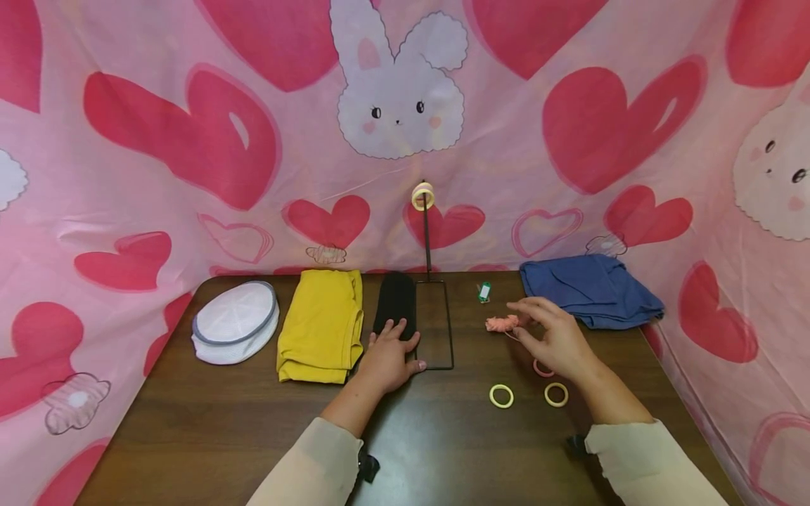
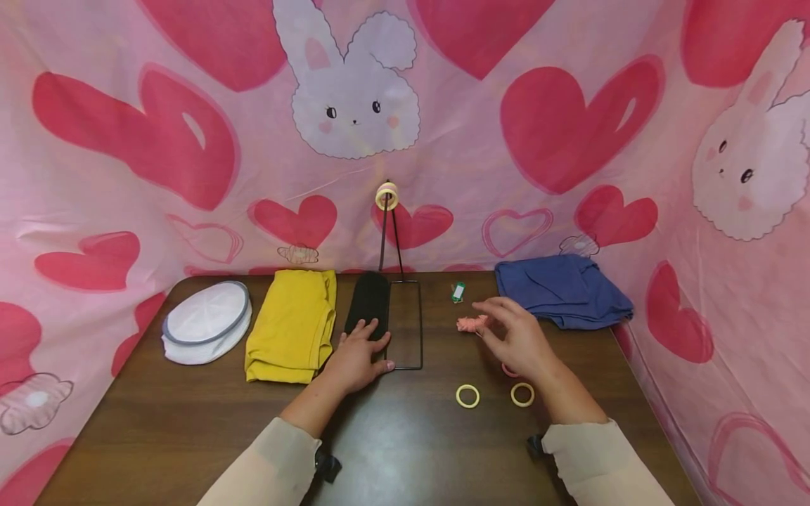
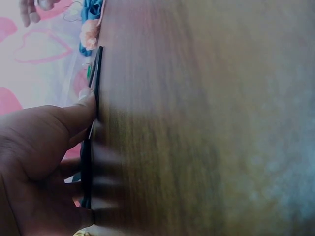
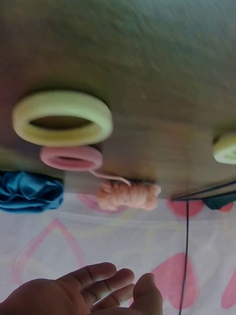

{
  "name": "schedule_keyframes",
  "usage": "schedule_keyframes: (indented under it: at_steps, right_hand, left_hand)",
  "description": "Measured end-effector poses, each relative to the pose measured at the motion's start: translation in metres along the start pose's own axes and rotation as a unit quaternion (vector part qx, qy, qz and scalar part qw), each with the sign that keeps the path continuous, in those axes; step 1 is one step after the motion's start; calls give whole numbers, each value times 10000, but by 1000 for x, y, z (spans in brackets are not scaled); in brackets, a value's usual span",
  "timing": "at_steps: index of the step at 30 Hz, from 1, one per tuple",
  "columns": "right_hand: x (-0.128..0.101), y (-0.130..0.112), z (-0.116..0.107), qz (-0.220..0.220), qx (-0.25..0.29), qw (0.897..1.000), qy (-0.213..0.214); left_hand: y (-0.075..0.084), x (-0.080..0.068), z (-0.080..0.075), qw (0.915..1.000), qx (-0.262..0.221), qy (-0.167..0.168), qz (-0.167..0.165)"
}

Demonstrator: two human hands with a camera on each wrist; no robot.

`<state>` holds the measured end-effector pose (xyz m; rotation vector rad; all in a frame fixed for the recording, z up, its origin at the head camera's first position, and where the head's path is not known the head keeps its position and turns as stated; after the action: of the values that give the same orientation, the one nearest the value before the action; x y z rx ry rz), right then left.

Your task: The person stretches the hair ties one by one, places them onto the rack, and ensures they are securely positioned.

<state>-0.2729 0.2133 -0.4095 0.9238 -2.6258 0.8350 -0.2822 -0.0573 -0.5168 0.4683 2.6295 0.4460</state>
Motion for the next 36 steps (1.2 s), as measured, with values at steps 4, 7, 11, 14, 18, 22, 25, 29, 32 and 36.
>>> schedule_keyframes:
  at_steps: [4, 7, 11, 14, 18, 22, 25, 29, 32, 36]
  right_hand:
    - [-10, 6, 4, 62, 92, 9996, -253]
    - [-18, 11, 6, 167, 2, 9988, -464]
    - [-28, 17, 10, 402, -233, 9958, -783]
    - [-36, 23, 16, 621, -290, 9911, -1140]
    - [-47, 32, 24, 859, -344, 9833, -1570]
    - [-54, 37, 25, 926, -501, 9816, -1593]
    - [-57, 40, 24, 1035, -607, 9797, -1604]
    - [-60, 46, 25, 1328, -674, 9733, -1749]
    - [-62, 50, 27, 1554, -715, 9673, -1874]
    - [-63, 55, 30, 1732, -693, 9612, -2033]
  left_hand:
    - [1, -1, -1, 10000, -5, 35, 32]
    - [1, -1, -1, 10000, -18, 37, 34]
    - [0, 0, 0, 10000, -19, 17, 11]
    - [-1, 0, 0, 10000, -3, 5, 3]
    - [-2, 1, 1, 10000, 6, -18, -5]
    - [-2, 0, 1, 10000, -16, -44, -19]
    - [-2, 0, 0, 10000, -9, -53, -13]
    - [-2, 1, 1, 10000, -40, -71, -27]
    - [-2, 1, 1, 10000, -71, -64, -22]
    - [-1, 1, 0, 10000, -51, -45, 1]
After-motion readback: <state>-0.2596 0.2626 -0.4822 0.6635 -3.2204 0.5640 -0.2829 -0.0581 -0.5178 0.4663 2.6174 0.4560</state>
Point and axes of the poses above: each hand's wrist, its own x-axis towards the middle knuckle, its own z-axis out of the palm, y = z × x, the point moved 10 cm from there along x, towards the middle knuckle, and after that the axes turned 13 degrees about -y, right-handed, at the moved point
